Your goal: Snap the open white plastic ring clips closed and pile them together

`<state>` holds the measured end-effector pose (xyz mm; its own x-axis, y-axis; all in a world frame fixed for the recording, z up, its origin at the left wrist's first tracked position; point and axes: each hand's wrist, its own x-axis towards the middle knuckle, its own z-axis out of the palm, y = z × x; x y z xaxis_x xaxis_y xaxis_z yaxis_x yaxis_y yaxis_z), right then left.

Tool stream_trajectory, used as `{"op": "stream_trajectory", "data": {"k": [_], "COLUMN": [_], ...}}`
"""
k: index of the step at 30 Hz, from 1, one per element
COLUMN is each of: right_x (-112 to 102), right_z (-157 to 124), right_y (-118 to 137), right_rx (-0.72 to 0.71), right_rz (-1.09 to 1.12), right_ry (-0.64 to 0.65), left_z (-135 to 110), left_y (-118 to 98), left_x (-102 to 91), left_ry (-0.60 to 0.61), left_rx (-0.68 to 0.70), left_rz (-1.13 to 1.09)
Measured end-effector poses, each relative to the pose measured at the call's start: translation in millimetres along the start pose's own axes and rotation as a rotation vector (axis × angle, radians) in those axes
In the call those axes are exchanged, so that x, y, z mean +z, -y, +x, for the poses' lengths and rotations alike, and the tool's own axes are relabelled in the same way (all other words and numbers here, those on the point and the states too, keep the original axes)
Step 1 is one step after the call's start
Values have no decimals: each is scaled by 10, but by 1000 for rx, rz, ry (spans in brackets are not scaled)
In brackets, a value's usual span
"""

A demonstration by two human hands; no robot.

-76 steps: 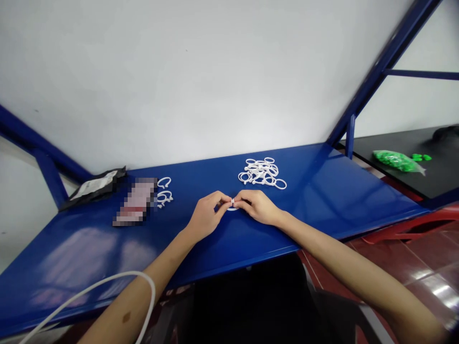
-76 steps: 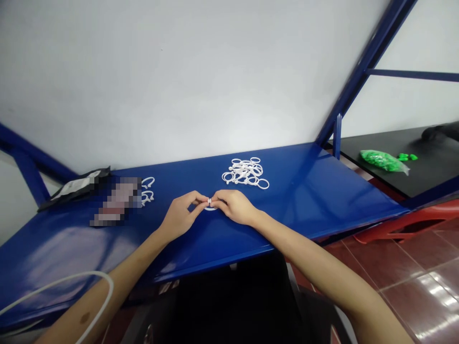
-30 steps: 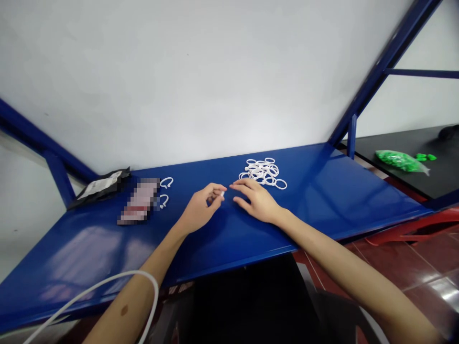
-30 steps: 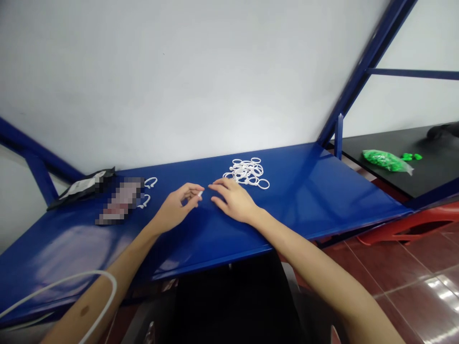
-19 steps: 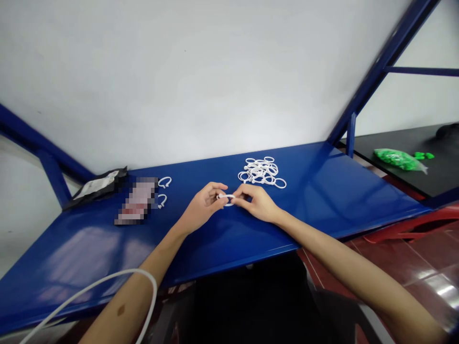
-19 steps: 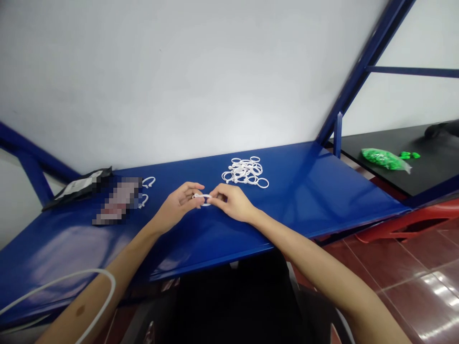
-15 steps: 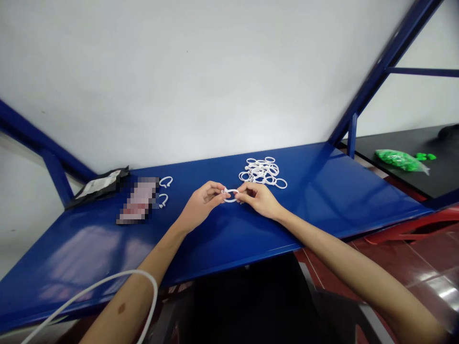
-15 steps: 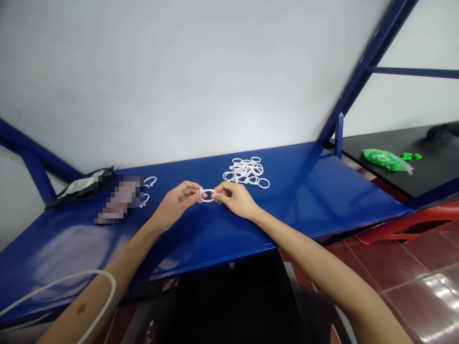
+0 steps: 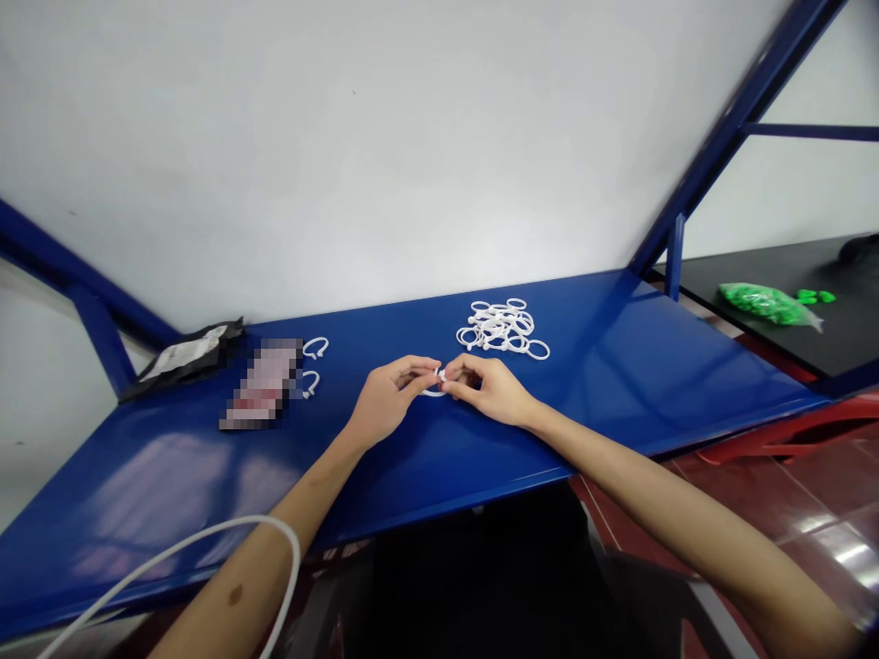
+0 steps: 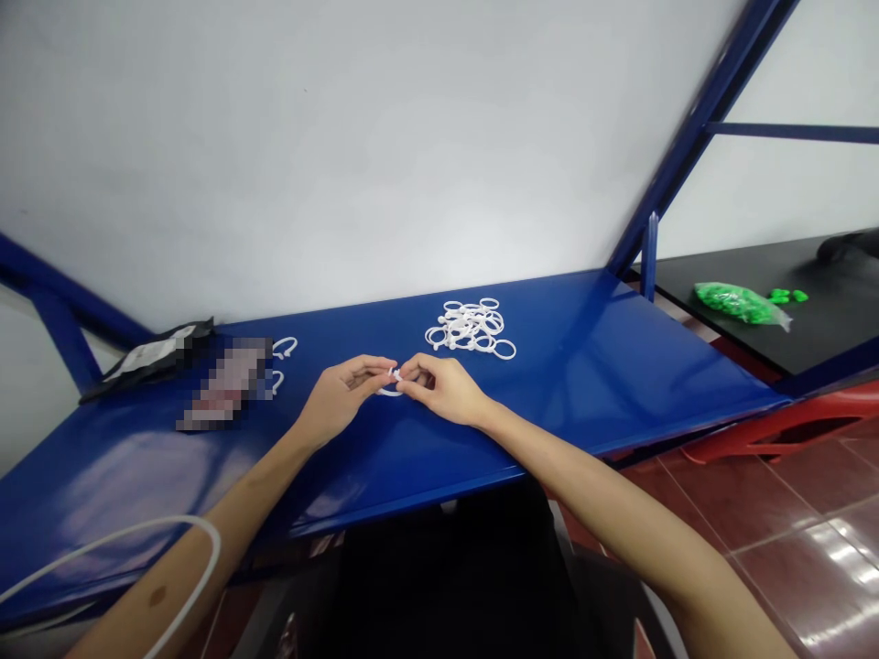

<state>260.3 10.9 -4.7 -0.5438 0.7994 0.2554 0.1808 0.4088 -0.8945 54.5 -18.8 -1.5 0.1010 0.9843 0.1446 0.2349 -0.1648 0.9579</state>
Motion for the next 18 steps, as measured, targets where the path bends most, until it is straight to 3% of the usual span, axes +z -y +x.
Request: {"op": "stream_trajectory", "data": {"k": [12,18], "right_x": [-31,-74], "right_z": [-20,-60], "right_y": [11,7], "right_rx": [-99,-235], "right_rz": [-124,-254], "right_ry": [11,58], "left_z": [-52,-115], "left_y": [-10,-6], "left_x": [15,55], "left_ry": [33,-71], "left_rx": [104,403], "left_rz": [116,376]}}
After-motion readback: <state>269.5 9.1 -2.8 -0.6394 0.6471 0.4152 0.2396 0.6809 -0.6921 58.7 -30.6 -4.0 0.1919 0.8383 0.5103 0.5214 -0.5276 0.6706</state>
